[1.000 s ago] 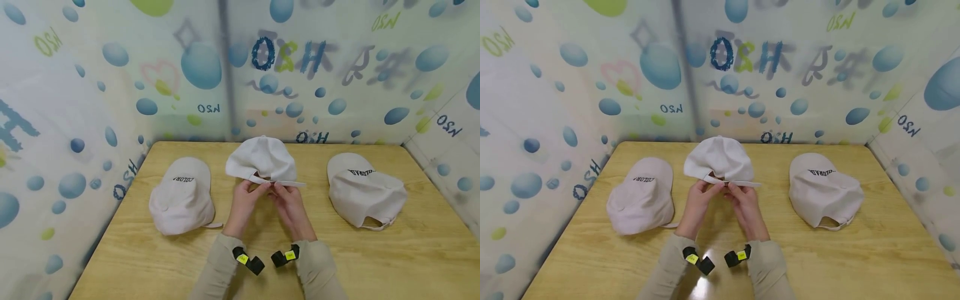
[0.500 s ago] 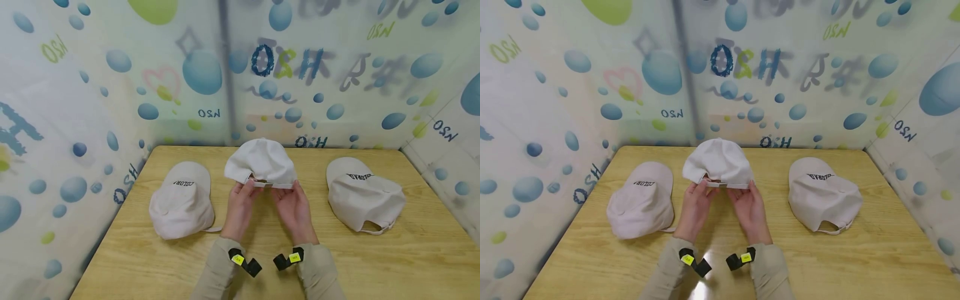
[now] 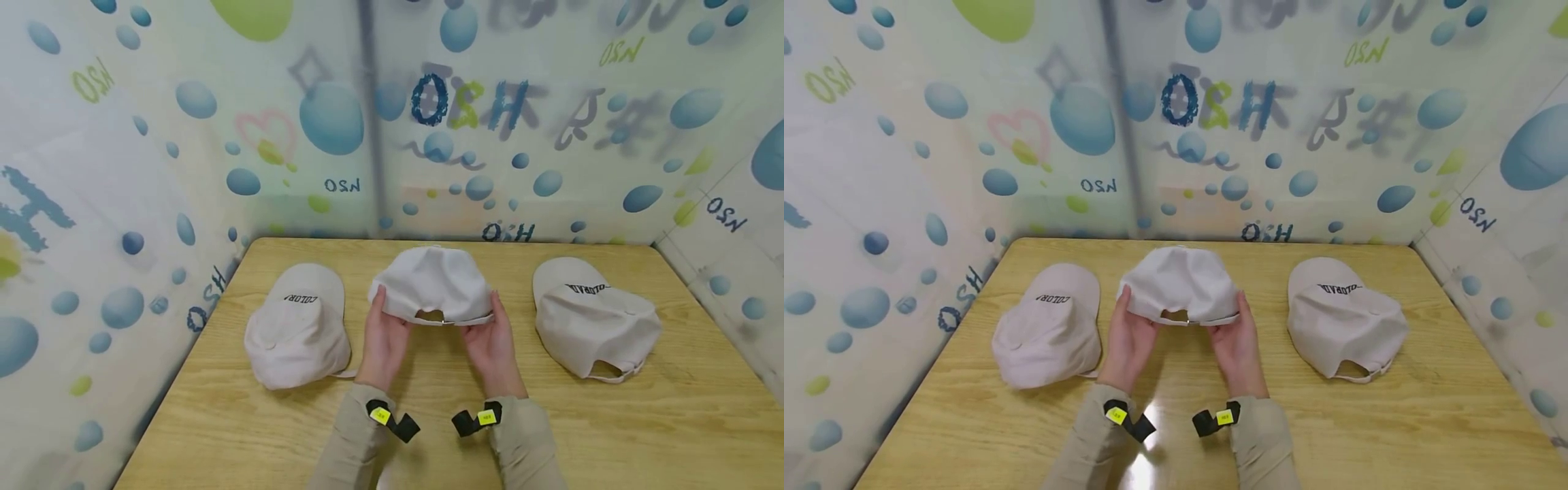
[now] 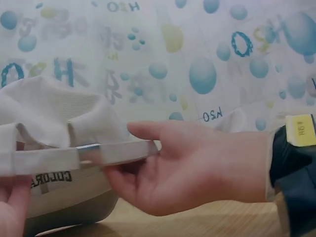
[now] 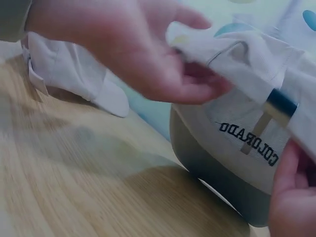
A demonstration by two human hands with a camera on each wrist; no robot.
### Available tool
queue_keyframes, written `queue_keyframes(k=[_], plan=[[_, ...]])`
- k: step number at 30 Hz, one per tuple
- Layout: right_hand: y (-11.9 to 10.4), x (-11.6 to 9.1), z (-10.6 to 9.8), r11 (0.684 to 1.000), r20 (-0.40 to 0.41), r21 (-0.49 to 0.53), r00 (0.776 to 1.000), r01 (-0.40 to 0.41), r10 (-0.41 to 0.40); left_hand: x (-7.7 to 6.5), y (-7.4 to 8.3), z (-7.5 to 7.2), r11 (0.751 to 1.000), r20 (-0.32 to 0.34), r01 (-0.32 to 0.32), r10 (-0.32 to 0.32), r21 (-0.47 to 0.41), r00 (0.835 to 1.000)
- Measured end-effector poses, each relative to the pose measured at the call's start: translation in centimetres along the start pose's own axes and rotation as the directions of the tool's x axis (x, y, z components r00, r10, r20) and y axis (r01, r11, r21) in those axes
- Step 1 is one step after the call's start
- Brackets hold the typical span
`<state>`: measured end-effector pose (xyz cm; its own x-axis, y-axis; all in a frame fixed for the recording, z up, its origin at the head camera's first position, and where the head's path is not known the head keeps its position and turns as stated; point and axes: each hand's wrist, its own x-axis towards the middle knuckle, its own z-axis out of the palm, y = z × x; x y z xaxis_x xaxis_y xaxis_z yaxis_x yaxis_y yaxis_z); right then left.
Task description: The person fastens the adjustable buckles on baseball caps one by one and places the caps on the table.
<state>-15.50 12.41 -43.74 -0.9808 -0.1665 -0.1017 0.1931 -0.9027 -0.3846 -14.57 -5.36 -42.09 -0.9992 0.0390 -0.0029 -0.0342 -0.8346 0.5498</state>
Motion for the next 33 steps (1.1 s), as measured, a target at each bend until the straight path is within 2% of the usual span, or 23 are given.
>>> queue_keyframes(k=[3, 6, 8, 11, 15, 17, 20, 22, 25, 28, 29, 33], plan=[[-0.4, 0.0, -0.1, 0.997, -0.087, -0.074, 0.996, -0.020, 0.013, 0.2, 0.1, -0.8, 0.997, -0.048, 0.073, -0.072, 0.021, 0.996], [-0.8, -0.1, -0.2, 0.984, -0.172, -0.178, 0.985, -0.032, 0.001, 0.4, 0.1, -1.5, 0.980, -0.081, 0.159, -0.150, 0.117, 0.985], [-1.0, -0.2, -0.2, 0.971, -0.219, -0.237, 0.976, -0.036, -0.017, 0.4, 0.0, -1.9, 0.957, -0.111, 0.217, -0.199, 0.194, 0.974], [-1.4, -0.3, -0.3, 0.941, -0.261, -0.334, 0.965, -0.059, -0.032, 0.5, -0.3, -2.3, 0.905, -0.155, 0.288, -0.250, 0.314, 0.956], [-1.8, -0.3, -0.6, 0.865, -0.248, -0.492, 0.968, -0.094, -0.036, 0.4, -0.8, -2.5, 0.823, -0.210, 0.338, -0.269, 0.456, 0.940], [-2.0, -0.3, -0.9, 0.824, -0.242, -0.557, 0.969, -0.105, -0.040, 0.5, -1.0, -2.6, 0.789, -0.230, 0.340, -0.256, 0.512, 0.939], [-2.2, -0.2, -1.2, 0.763, -0.250, -0.636, 0.966, -0.117, -0.061, 0.5, -1.1, -2.7, 0.756, -0.252, 0.327, -0.218, 0.568, 0.943], [-2.3, -0.2, -1.3, 0.708, -0.257, -0.695, 0.963, -0.127, -0.079, 0.5, -1.2, -2.8, 0.719, -0.264, 0.313, -0.183, 0.620, 0.947], [-2.3, -0.1, -1.5, 0.591, -0.238, -0.796, 0.966, -0.133, -0.104, 0.5, -1.1, -2.7, 0.652, -0.276, 0.298, -0.140, 0.697, 0.951], [-2.3, 0.0, -1.6, 0.486, -0.215, -0.864, 0.968, -0.129, -0.127, 0.5, -1.0, -2.7, 0.567, -0.279, 0.272, -0.077, 0.777, 0.957], [-2.3, 0.0, -1.6, 0.456, -0.209, -0.881, 0.969, -0.128, -0.131, 0.5, -0.9, -2.7, 0.531, -0.278, 0.262, -0.051, 0.806, 0.959], [-2.4, 0.0, -1.6, 0.421, -0.211, -0.897, 0.968, -0.136, -0.136, 0.5, -0.7, -2.7, 0.370, -0.232, 0.200, 0.045, 0.907, 0.972]])
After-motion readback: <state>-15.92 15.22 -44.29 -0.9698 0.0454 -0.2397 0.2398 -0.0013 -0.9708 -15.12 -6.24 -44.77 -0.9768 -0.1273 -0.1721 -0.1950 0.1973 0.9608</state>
